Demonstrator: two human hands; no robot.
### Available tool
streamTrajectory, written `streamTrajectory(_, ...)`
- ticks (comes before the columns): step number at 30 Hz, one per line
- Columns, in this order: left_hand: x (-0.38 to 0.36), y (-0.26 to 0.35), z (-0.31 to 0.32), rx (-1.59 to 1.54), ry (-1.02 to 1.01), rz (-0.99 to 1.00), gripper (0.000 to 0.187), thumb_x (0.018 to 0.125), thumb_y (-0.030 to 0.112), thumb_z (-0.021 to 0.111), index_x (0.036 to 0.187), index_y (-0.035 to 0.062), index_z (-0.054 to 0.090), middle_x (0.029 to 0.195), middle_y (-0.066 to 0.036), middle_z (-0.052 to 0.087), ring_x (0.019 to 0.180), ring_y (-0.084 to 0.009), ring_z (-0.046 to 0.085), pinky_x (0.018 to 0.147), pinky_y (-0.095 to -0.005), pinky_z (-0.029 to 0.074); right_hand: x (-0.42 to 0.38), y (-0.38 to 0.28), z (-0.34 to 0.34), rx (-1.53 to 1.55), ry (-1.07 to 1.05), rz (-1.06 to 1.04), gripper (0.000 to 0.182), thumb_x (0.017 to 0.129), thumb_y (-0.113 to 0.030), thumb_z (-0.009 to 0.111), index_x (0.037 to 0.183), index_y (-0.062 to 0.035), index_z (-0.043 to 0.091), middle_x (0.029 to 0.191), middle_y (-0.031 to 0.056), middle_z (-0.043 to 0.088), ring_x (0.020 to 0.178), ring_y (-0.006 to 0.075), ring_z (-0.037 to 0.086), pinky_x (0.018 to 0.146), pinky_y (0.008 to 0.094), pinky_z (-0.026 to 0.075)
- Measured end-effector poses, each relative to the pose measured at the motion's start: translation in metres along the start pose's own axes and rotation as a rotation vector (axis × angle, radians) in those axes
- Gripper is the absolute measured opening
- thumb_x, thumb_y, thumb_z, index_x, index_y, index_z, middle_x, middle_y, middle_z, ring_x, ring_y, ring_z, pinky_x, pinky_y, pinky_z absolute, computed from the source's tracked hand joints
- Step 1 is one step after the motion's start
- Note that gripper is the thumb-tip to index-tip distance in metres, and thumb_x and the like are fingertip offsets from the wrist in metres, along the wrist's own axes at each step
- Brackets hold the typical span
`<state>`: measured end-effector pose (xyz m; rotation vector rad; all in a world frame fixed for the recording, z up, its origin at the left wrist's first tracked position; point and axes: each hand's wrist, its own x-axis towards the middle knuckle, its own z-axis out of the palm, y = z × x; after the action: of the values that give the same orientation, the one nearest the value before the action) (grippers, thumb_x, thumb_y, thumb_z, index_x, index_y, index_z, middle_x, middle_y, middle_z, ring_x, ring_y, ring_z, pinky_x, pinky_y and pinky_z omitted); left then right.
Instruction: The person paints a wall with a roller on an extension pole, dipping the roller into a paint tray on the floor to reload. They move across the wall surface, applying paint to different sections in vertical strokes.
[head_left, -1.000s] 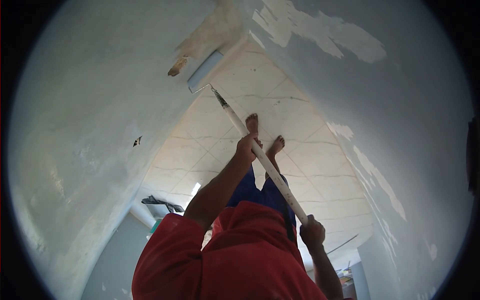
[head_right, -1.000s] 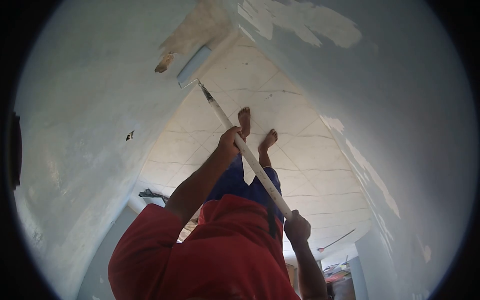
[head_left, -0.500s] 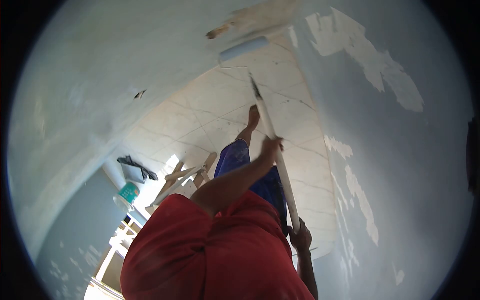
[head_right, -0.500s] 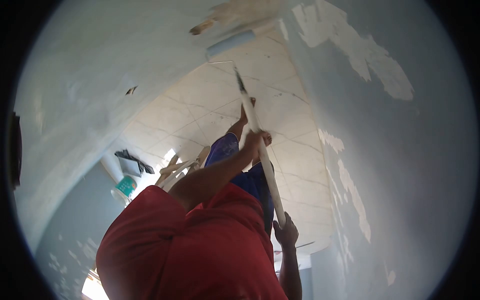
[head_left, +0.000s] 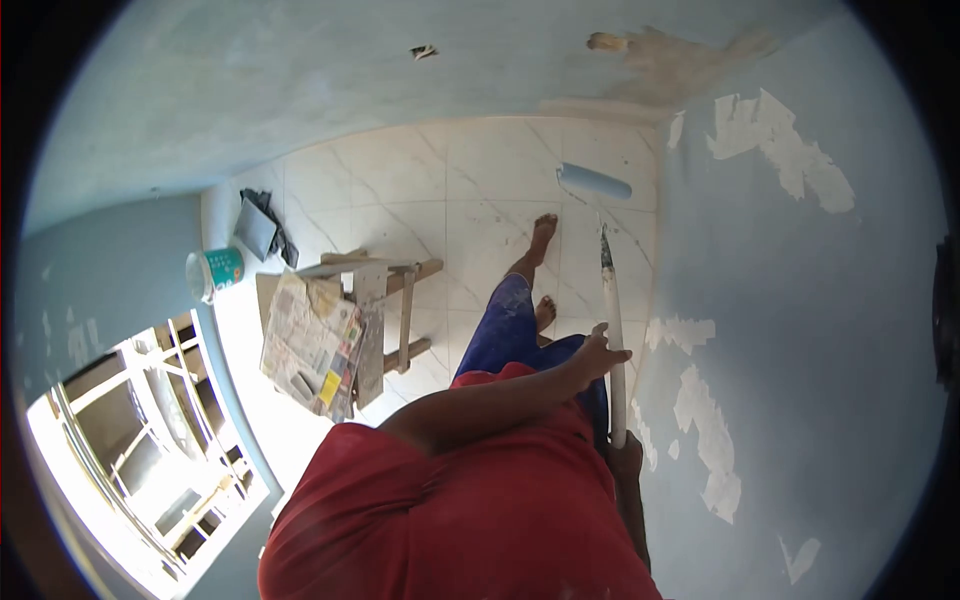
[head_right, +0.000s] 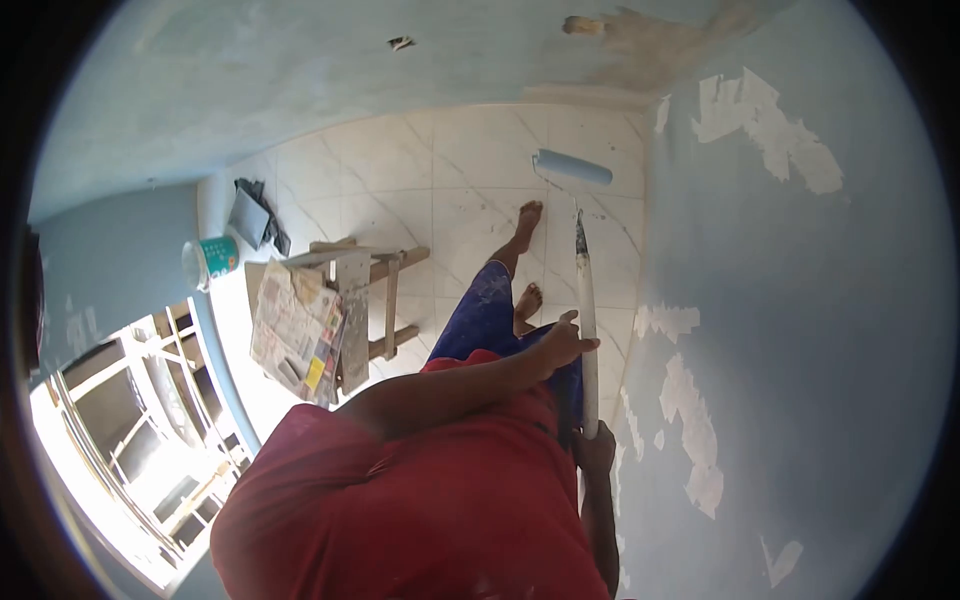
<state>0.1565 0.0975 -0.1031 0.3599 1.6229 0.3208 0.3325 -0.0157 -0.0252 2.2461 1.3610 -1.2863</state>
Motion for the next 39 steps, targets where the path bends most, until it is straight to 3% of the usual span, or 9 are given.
streamTrajectory(4, -0.075, -0.034, -0.094, -0.382, -0.478, 0.526, 0.048, 0.094, 0.020, 0.062, 0.135, 0.0008, 0.047, 0.130, -0.013, 0.053, 0.123, -0.0209, 0.050, 0.101, -0.0324, 0.041, -0.011, 0.036, -0.001, -0.001, -0.107, 0.013, 0.032, 0.073, -0.027, 0.074, 0.087, 0.0004, 0.065, 0.073, 0.0124, 0.066, 0.063, 0.0226, 0.065, 0.059, 0.0378, 0.050)
streamTrajectory(12, -0.301, -0.074, -0.264, -0.370, 0.244, 1.219, 0.034, 0.086, 0.000, 0.062, 0.119, 0.0032, 0.061, 0.116, -0.015, 0.056, 0.111, -0.0252, 0.054, 0.098, -0.0368, 0.040, 0.001, 0.096, 0.017, 0.112, -0.200, 0.081, 0.025, 0.072, -0.015, 0.078, 0.084, -0.0026, 0.060, 0.057, 0.0014, 0.054, 0.040, 0.0136, 0.051, 0.037, 0.0299, 0.043)
streamTrajectory(18, -0.421, -0.114, -0.280, -0.408, 0.776, 1.554, 0.028, 0.082, 0.017, 0.072, 0.103, 0.0006, 0.062, 0.096, -0.009, 0.056, 0.096, -0.0226, 0.059, 0.095, -0.0494, 0.047, -0.006, 0.086, 0.029, 0.045, -0.231, 0.090, 0.022, 0.071, -0.004, 0.074, 0.086, -0.0030, 0.058, 0.058, 0.0023, 0.051, 0.041, 0.0134, 0.049, 0.037, 0.0308, 0.042)
streamTrajectory(22, -0.486, -0.165, -0.283, -0.145, 0.884, 1.570, 0.046, 0.087, 0.016, 0.069, 0.128, 0.0306, 0.056, 0.094, 0.003, 0.048, 0.091, -0.0156, 0.055, 0.098, -0.0547, 0.044, -0.027, 0.069, 0.059, 0.060, -0.242, 0.097, 0.021, 0.072, -0.005, 0.073, 0.087, -0.0037, 0.058, 0.059, 0.0015, 0.049, 0.042, 0.0135, 0.046, 0.038, 0.0305, 0.039)
streamTrajectory(28, -0.587, -0.276, -0.289, -0.503, 0.812, 0.899, 0.025, 0.087, 0.011, 0.068, 0.110, 0.0182, 0.061, 0.093, 0.005, 0.049, 0.087, -0.0092, 0.054, 0.101, -0.0510, 0.044, -0.089, 0.078, 0.120, 0.016, -0.237, 0.088, 0.019, 0.075, -0.010, 0.073, 0.088, -0.0024, 0.060, 0.062, 0.0034, 0.052, 0.046, 0.0162, 0.050, 0.042, 0.0312, 0.041)
streamTrajectory(32, -0.624, -0.356, -0.319, -0.043, 0.856, 1.349, 0.017, 0.089, 0.025, 0.068, 0.091, 0.0131, 0.055, 0.076, 0.005, 0.054, 0.084, -0.0062, 0.057, 0.096, -0.0458, 0.047, -0.091, 0.121, 0.141, 0.067, -0.279, 0.072, 0.018, 0.076, -0.010, 0.072, 0.088, -0.0021, 0.060, 0.061, 0.0035, 0.053, 0.050, 0.0157, 0.052, 0.045, 0.0316, 0.041)
streamTrajectory(34, -0.640, -0.369, -0.304, -0.187, 0.997, 1.212, 0.020, 0.089, 0.031, 0.068, 0.090, 0.0150, 0.056, 0.070, 0.005, 0.054, 0.081, -0.0058, 0.060, 0.095, -0.0439, 0.046, -0.078, 0.126, 0.161, 0.130, -0.299, 0.080, 0.017, 0.075, -0.009, 0.071, 0.087, -0.0019, 0.061, 0.061, 0.0040, 0.054, 0.052, 0.0157, 0.054, 0.046, 0.0323, 0.042)
streamTrajectory(37, -0.667, -0.387, -0.294, -0.376, 0.750, 1.221, 0.019, 0.089, 0.028, 0.069, 0.087, 0.0151, 0.055, 0.070, 0.004, 0.055, 0.078, -0.0073, 0.061, 0.099, -0.0437, 0.044, -0.086, 0.127, 0.191, 0.033, -0.363, -0.018, 0.017, 0.075, -0.009, 0.070, 0.087, -0.0017, 0.061, 0.061, 0.0042, 0.054, 0.052, 0.0158, 0.054, 0.046, 0.0324, 0.042)
streamTrajectory(39, -0.676, -0.404, -0.285, -0.408, 0.780, 1.276, 0.021, 0.089, 0.029, 0.070, 0.086, 0.0147, 0.055, 0.074, 0.004, 0.057, 0.081, -0.0075, 0.060, 0.100, -0.0455, 0.042, -0.229, 0.063, 0.284, -0.014, -0.377, -0.069, 0.017, 0.075, -0.009, 0.070, 0.087, -0.0015, 0.061, 0.061, 0.0043, 0.055, 0.052, 0.0158, 0.054, 0.046, 0.0324, 0.043)
